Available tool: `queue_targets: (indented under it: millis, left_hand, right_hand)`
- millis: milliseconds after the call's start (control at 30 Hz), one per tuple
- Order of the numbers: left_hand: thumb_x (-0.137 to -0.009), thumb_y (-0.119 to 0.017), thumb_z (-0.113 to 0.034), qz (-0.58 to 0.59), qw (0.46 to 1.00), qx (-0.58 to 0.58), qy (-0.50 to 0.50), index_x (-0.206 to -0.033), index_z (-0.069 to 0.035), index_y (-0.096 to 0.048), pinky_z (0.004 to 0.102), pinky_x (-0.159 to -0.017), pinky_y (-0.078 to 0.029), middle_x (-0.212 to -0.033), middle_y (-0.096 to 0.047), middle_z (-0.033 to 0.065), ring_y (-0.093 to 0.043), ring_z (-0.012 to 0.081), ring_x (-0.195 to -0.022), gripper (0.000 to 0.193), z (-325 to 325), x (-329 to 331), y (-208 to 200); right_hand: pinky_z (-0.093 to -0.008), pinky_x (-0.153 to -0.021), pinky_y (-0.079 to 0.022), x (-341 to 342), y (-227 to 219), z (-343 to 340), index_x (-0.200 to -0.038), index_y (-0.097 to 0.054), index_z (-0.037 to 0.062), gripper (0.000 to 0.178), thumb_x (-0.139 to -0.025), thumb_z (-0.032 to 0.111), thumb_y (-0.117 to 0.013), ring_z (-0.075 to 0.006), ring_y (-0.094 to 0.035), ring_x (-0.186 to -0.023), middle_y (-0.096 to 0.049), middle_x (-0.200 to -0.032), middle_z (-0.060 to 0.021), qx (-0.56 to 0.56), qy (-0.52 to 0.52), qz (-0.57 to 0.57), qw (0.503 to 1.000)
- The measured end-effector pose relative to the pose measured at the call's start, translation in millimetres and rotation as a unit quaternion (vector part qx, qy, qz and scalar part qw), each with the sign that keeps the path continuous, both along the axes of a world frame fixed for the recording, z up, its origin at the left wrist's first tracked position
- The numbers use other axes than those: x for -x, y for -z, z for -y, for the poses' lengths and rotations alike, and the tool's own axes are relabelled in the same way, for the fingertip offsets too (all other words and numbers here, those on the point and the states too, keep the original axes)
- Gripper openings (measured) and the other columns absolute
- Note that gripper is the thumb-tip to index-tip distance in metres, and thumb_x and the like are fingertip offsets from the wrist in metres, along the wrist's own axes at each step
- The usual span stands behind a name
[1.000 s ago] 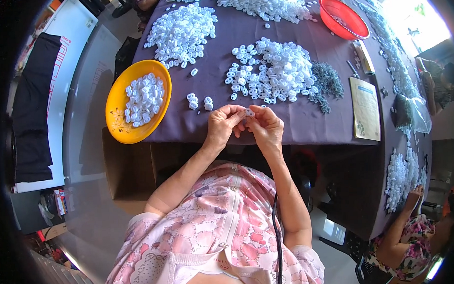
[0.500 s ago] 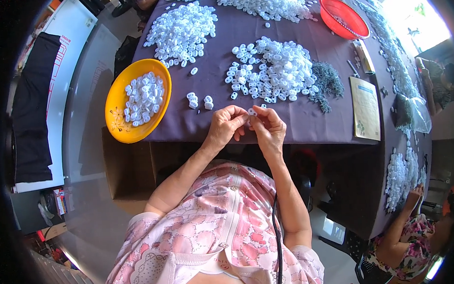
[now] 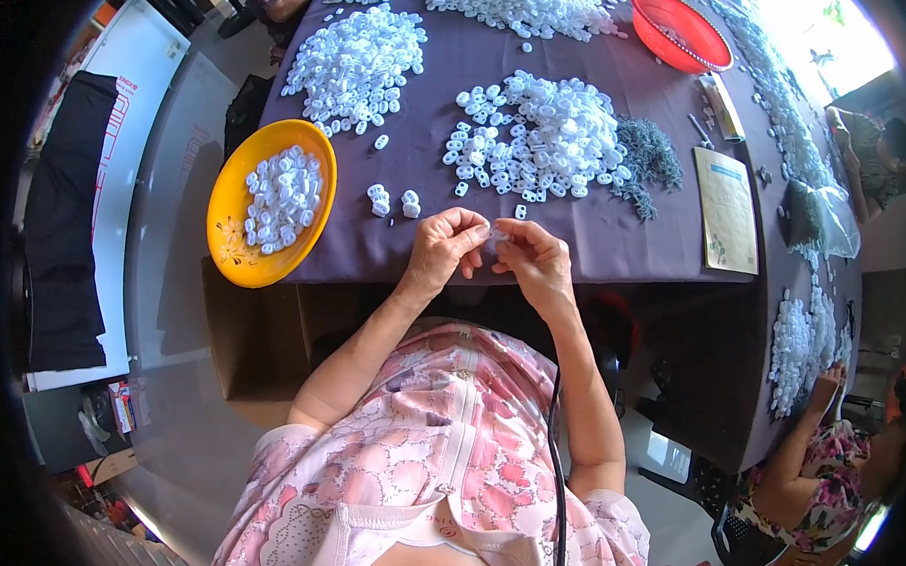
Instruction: The person assembles small plastic components by hand, picking up pieces from piles on the table, fitting them together, and placing the assembled items onto the table.
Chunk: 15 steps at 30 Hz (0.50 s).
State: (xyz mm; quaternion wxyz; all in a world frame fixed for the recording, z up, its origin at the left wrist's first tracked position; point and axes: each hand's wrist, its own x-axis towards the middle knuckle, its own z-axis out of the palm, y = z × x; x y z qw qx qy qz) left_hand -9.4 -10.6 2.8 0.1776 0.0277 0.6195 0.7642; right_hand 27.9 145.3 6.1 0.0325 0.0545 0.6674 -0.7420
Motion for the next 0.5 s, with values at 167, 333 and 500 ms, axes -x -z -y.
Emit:
queue_targets:
  millis: [167,333,500]
  left_hand:
    - [-0.088,-0.06,-0.011,0.016,0.999,-0.029,0.007,-0.085,-0.001,-0.064,0.0195,-0.04,-0.044,-0.067,-0.061,0.0024,-0.056,0.0063,-0.05,0.011,0.3,1.3,-0.7]
    - [-0.088,-0.06,-0.012,0.023,0.999,-0.027,0.002,-0.086,-0.001,-0.063,0.0197,-0.041,-0.045,-0.068,-0.061,0.0022,-0.056,0.0064,-0.051,0.011,-0.2,0.0,-0.1]
    - [-0.088,-0.061,-0.011,0.011,1.0,-0.002,0.007,-0.086,-0.001,-0.063,0.0201,-0.041,-0.045,-0.068,-0.061,0.0018,-0.056,0.0063,-0.052,0.01,-0.7,0.0,-1.2]
  right_hand:
    - [-0.0233,-0.063,-0.055,1.7,6.4,4.0,-0.105,-0.062,-0.0009,0.018,-0.089,0.0,-0.057,-0.0082,-0.061,-0.073,-0.064,-0.087,-0.0034,-0.027,0.01,-0.044,0.999]
    - [-0.0215,-0.057,-0.053,-0.9,-2.7,10.0,-0.109,-0.061,-0.0004,0.019,-0.093,0.004,-0.052,-0.0078,-0.06,-0.073,-0.063,-0.087,-0.0034,0.01,0.034,0.002,0.999]
    - [-0.0204,-0.056,-0.051,-0.1,6.0,6.9,-0.116,-0.058,0.0016,0.024,-0.093,0.003,-0.051,-0.0057,-0.056,-0.067,-0.059,-0.081,-0.0011,0.016,0.063,-0.03,0.997]
